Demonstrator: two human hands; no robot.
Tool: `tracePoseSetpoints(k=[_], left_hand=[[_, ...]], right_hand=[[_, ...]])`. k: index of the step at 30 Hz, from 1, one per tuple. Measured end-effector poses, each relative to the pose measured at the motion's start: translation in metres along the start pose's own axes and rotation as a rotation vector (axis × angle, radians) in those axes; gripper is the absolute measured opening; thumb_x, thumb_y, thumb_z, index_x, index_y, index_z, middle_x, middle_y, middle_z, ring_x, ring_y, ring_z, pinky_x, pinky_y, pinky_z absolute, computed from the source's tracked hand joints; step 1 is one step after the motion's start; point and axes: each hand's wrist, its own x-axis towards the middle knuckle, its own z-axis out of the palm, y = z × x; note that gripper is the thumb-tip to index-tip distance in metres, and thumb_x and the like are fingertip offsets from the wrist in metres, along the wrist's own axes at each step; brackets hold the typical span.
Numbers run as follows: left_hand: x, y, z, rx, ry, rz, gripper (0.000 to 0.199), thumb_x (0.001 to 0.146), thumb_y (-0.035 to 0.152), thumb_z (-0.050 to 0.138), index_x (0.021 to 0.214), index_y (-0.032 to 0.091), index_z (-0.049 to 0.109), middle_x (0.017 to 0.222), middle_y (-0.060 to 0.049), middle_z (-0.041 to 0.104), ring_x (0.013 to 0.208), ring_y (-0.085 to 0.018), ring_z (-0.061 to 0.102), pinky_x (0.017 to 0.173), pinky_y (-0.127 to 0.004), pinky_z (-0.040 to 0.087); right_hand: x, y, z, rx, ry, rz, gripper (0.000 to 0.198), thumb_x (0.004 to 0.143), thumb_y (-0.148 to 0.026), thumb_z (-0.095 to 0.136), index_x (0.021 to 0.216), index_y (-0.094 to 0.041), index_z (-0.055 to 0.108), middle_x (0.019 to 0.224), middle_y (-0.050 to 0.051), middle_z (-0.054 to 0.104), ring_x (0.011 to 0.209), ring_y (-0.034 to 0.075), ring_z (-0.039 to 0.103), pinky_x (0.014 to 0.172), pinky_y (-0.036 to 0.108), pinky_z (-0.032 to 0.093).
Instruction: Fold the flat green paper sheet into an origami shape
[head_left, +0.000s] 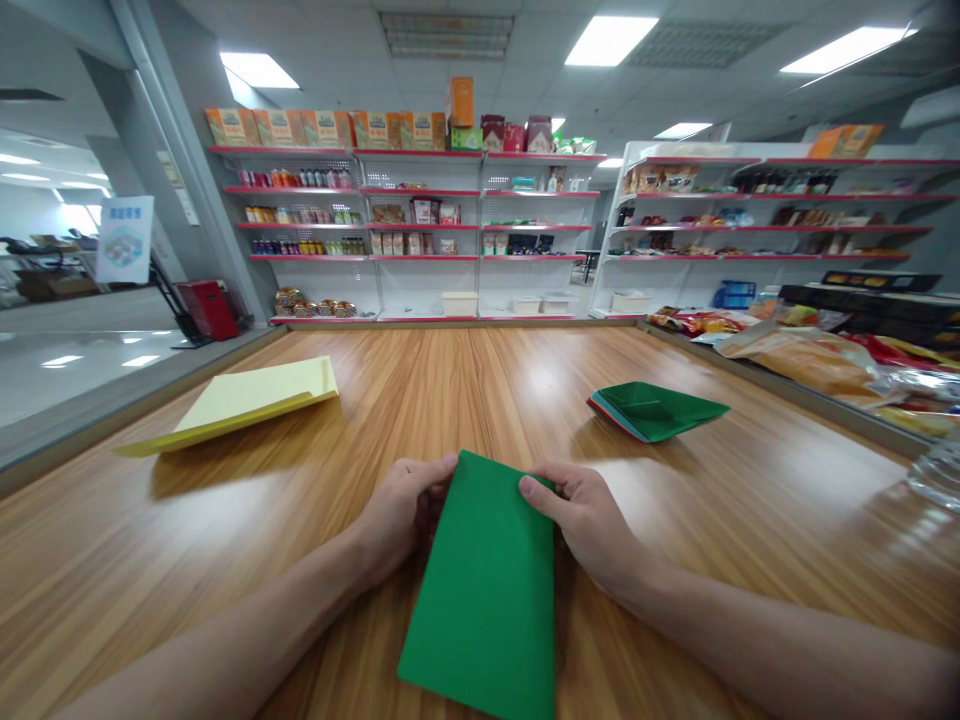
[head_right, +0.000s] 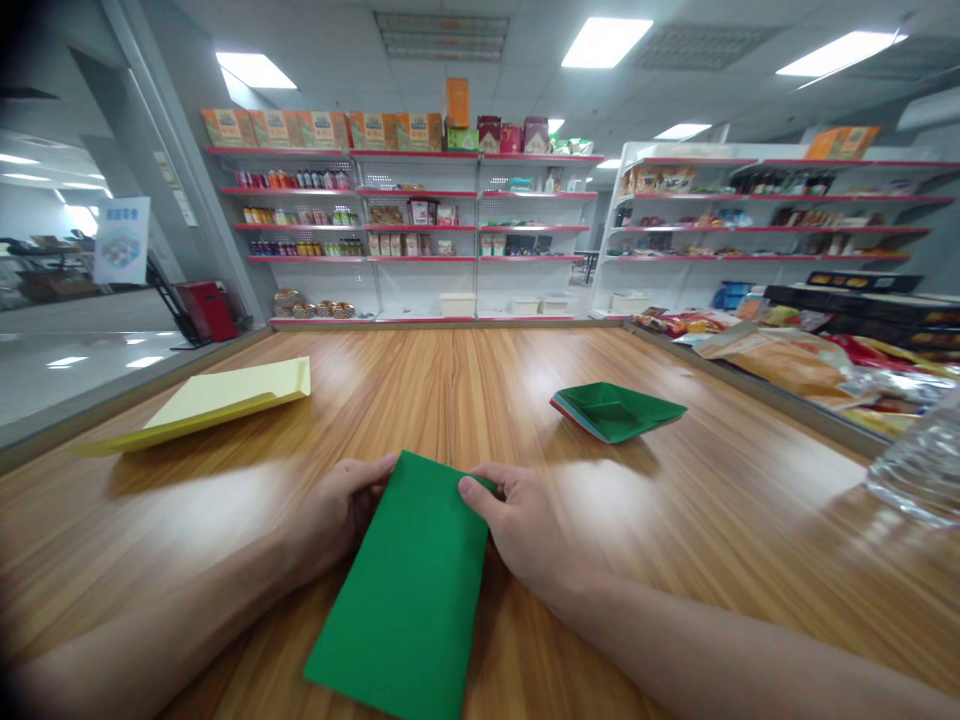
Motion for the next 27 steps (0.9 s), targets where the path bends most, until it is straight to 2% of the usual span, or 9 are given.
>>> tracePoseSetpoints(k=[2, 6, 9, 12, 14, 17, 21, 27], left_hand=[[0.002, -0.001, 0.0, -0.049, -0.001, -0.005, 0.041, 0.076, 0.05, 0.067, 0.072, 0.01, 0.071, 0.068, -0.01, 0.069, 0.061, -0.02, 0.065, 0.061, -0.03, 0.05], [0.002, -0.004, 0.0, 0.007, -0.051, 0.049, 0.029, 0.074, 0.036, 0.074, 0.087, 0.01, 0.073, 0.074, -0.01, 0.071, 0.064, -0.017, 0.065, 0.063, -0.028, 0.05], [0.001, -0.007, 0.0, 0.054, -0.001, 0.084, 0.029, 0.075, 0.032, 0.074, 0.093, 0.01, 0.073, 0.076, -0.01, 0.072, 0.063, -0.016, 0.064, 0.058, -0.024, 0.049], [0.001, -0.008, 0.0, -0.005, 0.081, 0.137, 0.031, 0.077, 0.035, 0.072, 0.097, 0.012, 0.072, 0.079, -0.01, 0.072, 0.065, -0.018, 0.066, 0.06, -0.028, 0.053], [0.002, -0.007, 0.001, -0.063, 0.089, 0.157, 0.031, 0.077, 0.035, 0.072, 0.099, 0.013, 0.072, 0.083, -0.01, 0.073, 0.068, -0.02, 0.067, 0.064, -0.032, 0.055], [0.003, -0.005, 0.002, -0.085, 0.016, 0.095, 0.033, 0.074, 0.032, 0.075, 0.1, 0.011, 0.071, 0.087, -0.012, 0.073, 0.074, -0.022, 0.069, 0.068, -0.033, 0.055], [0.002, -0.005, 0.002, -0.054, -0.093, 0.017, 0.032, 0.072, 0.029, 0.077, 0.094, 0.007, 0.072, 0.088, -0.016, 0.073, 0.079, -0.025, 0.069, 0.075, -0.035, 0.054], [0.001, -0.005, 0.0, -0.047, -0.106, -0.008, 0.032, 0.073, 0.032, 0.076, 0.092, 0.006, 0.072, 0.088, -0.017, 0.072, 0.08, -0.025, 0.069, 0.073, -0.035, 0.054]], right_hand=[[0.001, 0.0, -0.001, -0.002, -0.028, 0.02, 0.028, 0.079, -0.041, 0.063, 0.074, -0.014, 0.069, 0.067, 0.004, 0.065, 0.059, 0.015, 0.055, 0.052, 0.025, 0.041], [0.002, 0.001, -0.001, -0.009, -0.025, 0.032, 0.028, 0.078, -0.04, 0.065, 0.073, -0.013, 0.069, 0.066, 0.005, 0.065, 0.057, 0.014, 0.055, 0.051, 0.024, 0.042], [0.001, -0.001, 0.0, 0.083, -0.007, 0.046, 0.029, 0.078, -0.042, 0.066, 0.085, -0.014, 0.068, 0.074, 0.006, 0.067, 0.066, 0.018, 0.061, 0.058, 0.027, 0.048], [-0.001, -0.002, 0.001, 0.204, -0.114, 0.071, 0.035, 0.076, -0.04, 0.07, 0.101, -0.015, 0.064, 0.088, 0.007, 0.07, 0.078, 0.021, 0.065, 0.068, 0.034, 0.053], [-0.002, -0.001, 0.0, 0.217, -0.197, 0.1, 0.036, 0.076, -0.04, 0.07, 0.1, -0.014, 0.065, 0.091, 0.01, 0.07, 0.08, 0.023, 0.066, 0.072, 0.037, 0.053], [0.0, 0.002, -0.001, 0.232, -0.189, 0.124, 0.033, 0.077, -0.04, 0.069, 0.094, -0.012, 0.067, 0.089, 0.012, 0.071, 0.077, 0.023, 0.067, 0.072, 0.039, 0.053], [0.005, 0.005, -0.004, 0.291, -0.159, 0.121, 0.034, 0.075, -0.038, 0.072, 0.096, -0.012, 0.068, 0.09, 0.012, 0.072, 0.077, 0.023, 0.067, 0.072, 0.038, 0.054], [0.009, 0.003, -0.005, 0.323, -0.18, 0.145, 0.029, 0.073, -0.037, 0.074, 0.086, -0.012, 0.069, 0.086, 0.012, 0.073, 0.076, 0.024, 0.068, 0.075, 0.041, 0.054]])
